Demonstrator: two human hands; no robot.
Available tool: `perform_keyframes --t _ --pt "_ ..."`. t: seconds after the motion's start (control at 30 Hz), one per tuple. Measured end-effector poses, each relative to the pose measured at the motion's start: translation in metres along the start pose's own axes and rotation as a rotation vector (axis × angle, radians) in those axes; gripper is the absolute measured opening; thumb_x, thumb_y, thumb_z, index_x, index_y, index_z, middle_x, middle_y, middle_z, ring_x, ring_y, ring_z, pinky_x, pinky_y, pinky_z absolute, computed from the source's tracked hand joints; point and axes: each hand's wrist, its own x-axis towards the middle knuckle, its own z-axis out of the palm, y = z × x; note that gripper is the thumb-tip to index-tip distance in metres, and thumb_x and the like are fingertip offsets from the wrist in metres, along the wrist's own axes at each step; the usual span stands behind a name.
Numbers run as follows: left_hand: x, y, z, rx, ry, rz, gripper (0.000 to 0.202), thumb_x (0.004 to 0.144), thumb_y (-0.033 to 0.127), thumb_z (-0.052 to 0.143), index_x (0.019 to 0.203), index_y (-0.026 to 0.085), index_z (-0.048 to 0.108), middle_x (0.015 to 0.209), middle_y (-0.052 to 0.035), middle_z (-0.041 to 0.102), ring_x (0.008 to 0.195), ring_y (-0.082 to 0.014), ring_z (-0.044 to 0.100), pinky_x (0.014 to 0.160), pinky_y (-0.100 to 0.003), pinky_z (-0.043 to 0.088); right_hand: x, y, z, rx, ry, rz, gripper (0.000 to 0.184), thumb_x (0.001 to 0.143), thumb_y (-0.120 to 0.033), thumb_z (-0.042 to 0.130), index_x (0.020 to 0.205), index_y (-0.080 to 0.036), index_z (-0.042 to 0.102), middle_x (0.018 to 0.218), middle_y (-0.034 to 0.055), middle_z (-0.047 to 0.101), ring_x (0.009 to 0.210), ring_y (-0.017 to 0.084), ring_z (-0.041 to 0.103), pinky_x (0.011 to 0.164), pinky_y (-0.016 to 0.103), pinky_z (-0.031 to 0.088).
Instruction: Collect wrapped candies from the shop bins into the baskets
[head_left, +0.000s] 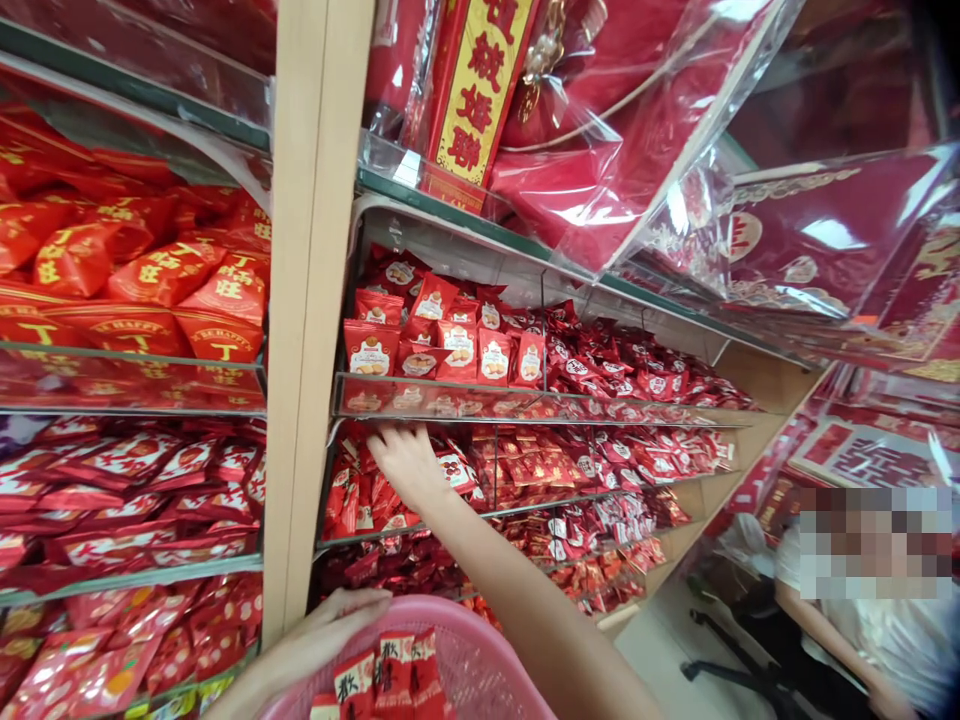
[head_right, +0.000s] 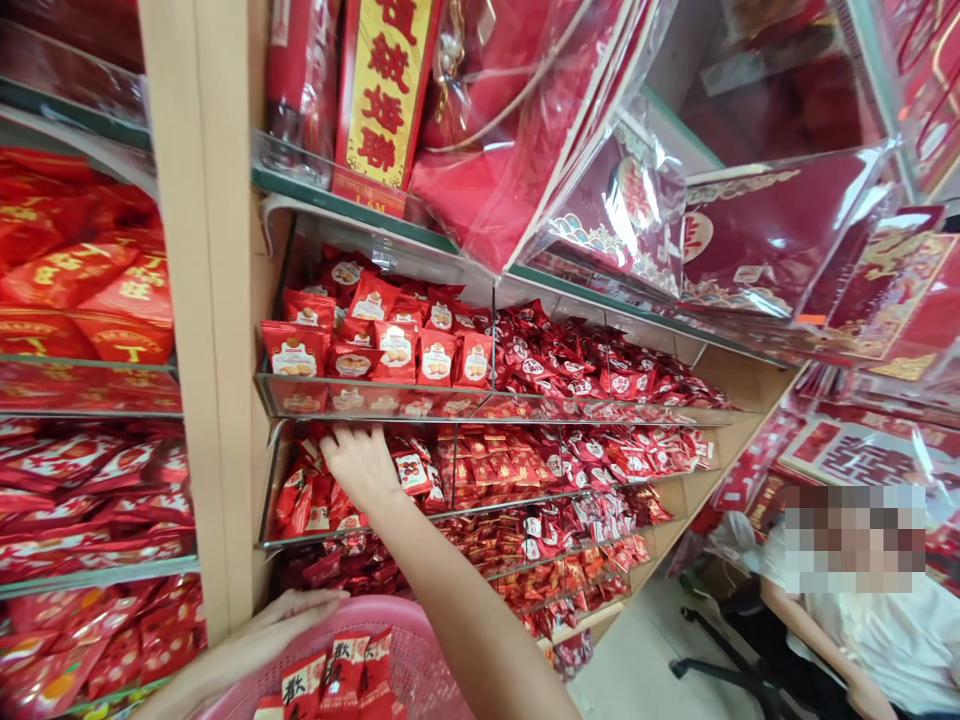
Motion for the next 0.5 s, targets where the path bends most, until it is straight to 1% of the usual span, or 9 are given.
perform_keyframes --t 0.13,0.27,0.37,0.5 --pt "-0.001 0.0 0.0 0.029 0.006 0.01 0.058 0.07 0.062 0.053 0.113 0.024 0.061 0.125 -0.004 0.057 0.123 -0.0278 0.04 0.107 -0.035 0.021 -0.005 -0.006 0.003 0.03 -0.038 -0.026 0.021 0.091 -0.019 0.032 0.099 -0.019 0.052 0.097 0.0062 0.056 0.087 0.018 0.049 0.08 0.037 0.036" --pt "-0.003 0.005 0.0 0.049 0.008 0.006 0.059 0.07 0.063 0.053 0.114 0.024 0.061 0.124 -0.0033 0.058 0.123 -0.0271 0.04 0.106 -0.033 0.022 -0.006 -0.005 0.007 0.039 -0.069 0.021 0.016 0.088 -0.016 0.037 0.094 -0.017 0.052 0.099 0.0069 0.055 0.089 0.019 0.047 0.081 0.038 0.034" --pt "-0.005 0.012 0.001 0.046 -0.011 0.049 0.058 0.072 0.06 0.052 0.113 0.021 0.062 0.12 -0.0047 0.061 0.119 -0.0276 0.045 0.105 -0.034 0.025 -0.009 -0.006 0.0 0.057 -0.052 0.055 0.016 0.087 -0.016 0.04 0.096 -0.018 0.052 0.099 0.0073 0.055 0.091 0.019 0.047 0.081 0.038 0.034" --pt "-0.01 0.026 0.004 0.032 -0.057 0.115 0.049 0.076 0.056 0.05 0.106 0.022 0.066 0.112 -0.0012 0.066 0.112 -0.0277 0.049 0.101 -0.032 0.03 -0.013 -0.015 -0.015 0.139 -0.005 0.054 0.021 0.088 -0.02 0.039 0.105 -0.018 0.051 0.103 0.0079 0.054 0.095 0.02 0.046 0.083 0.037 0.034"
